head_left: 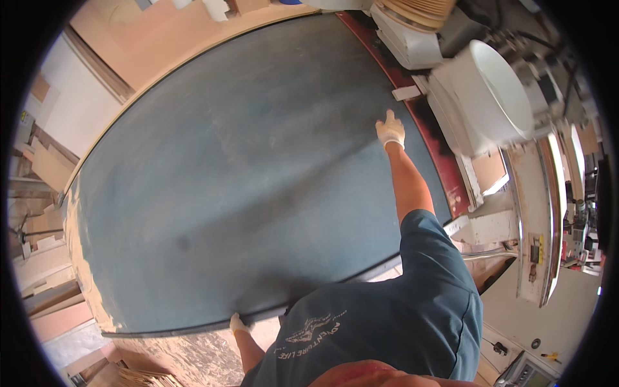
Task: The person picks up small white rectangular pieces and places them on a stack, then walks to a forklift and repeatedly lifts large white panels to stack them on a rack. The person wears gloves and handles the panels with both hands, aligning them carefully on the rack.
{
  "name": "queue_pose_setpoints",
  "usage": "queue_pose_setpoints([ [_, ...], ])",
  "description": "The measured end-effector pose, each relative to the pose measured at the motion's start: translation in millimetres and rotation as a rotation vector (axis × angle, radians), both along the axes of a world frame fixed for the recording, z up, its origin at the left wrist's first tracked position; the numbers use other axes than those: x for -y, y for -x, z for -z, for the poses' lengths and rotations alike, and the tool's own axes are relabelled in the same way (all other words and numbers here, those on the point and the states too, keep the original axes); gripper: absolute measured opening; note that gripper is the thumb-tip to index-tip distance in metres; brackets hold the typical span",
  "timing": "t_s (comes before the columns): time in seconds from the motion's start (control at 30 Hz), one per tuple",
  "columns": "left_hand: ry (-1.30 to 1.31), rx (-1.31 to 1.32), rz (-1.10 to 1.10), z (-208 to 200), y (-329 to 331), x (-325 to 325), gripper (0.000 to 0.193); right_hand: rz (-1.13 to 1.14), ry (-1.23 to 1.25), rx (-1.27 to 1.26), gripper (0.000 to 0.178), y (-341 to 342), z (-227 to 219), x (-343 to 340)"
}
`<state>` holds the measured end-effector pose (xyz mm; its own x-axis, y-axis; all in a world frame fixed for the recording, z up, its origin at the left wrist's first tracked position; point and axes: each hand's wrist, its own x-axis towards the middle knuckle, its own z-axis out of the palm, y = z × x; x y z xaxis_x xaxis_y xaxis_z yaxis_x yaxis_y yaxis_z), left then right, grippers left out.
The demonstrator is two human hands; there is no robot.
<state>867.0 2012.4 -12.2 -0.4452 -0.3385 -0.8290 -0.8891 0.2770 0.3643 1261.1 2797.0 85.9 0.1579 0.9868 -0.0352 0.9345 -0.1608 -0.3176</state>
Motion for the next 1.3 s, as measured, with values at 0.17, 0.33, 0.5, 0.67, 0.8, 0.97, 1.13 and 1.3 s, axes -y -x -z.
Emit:
queue_pose_setpoints([
  [0.17, -0.267, -0.072, -0.064, 6, 7, -29, 0.047, -0.06, -0.108, 0.716, 0.057, -9, 43, -156],
  [0.33, 0.233, -0.101, -0.075, 25, 7, -5, 0.041, -0.453, 0.089, 0.882, 0.051, -34, 71, -212],
  [0.5, 0.626, -0.05, -0.209, 51, -16, 5, 0.064, -0.382, -0.068, 0.986, 0.04, -6, 63, -113],
  [0.67, 0.329, -0.11, -0.1, 7, -51, -10, 0.055, -0.533, -0.013, 0.329, 0.043, 48, 61, 89],
  [0.8, 0.232, -0.004, 0.006, -40, -48, -16, 0.054, -0.774, 0.143, 0.282, 0.057, 147, 53, 231],
  [0.97, -0.124, 0.003, 0.206, -57, -48, 39, 0.045, -0.957, 0.233, -0.029, 0.066, 299, 37, 393],
  [1.13, -0.92, -0.049, 0.164, -42, -44, 148, 0.036, -0.873, 0.559, -0.292, 0.084, 427, 26, 509],
  [1.3, -0.713, -0.092, 0.151, -11, 8, 322, 0.026, -0.655, 0.575, -0.29, 0.07, 516, 30, 625],
])
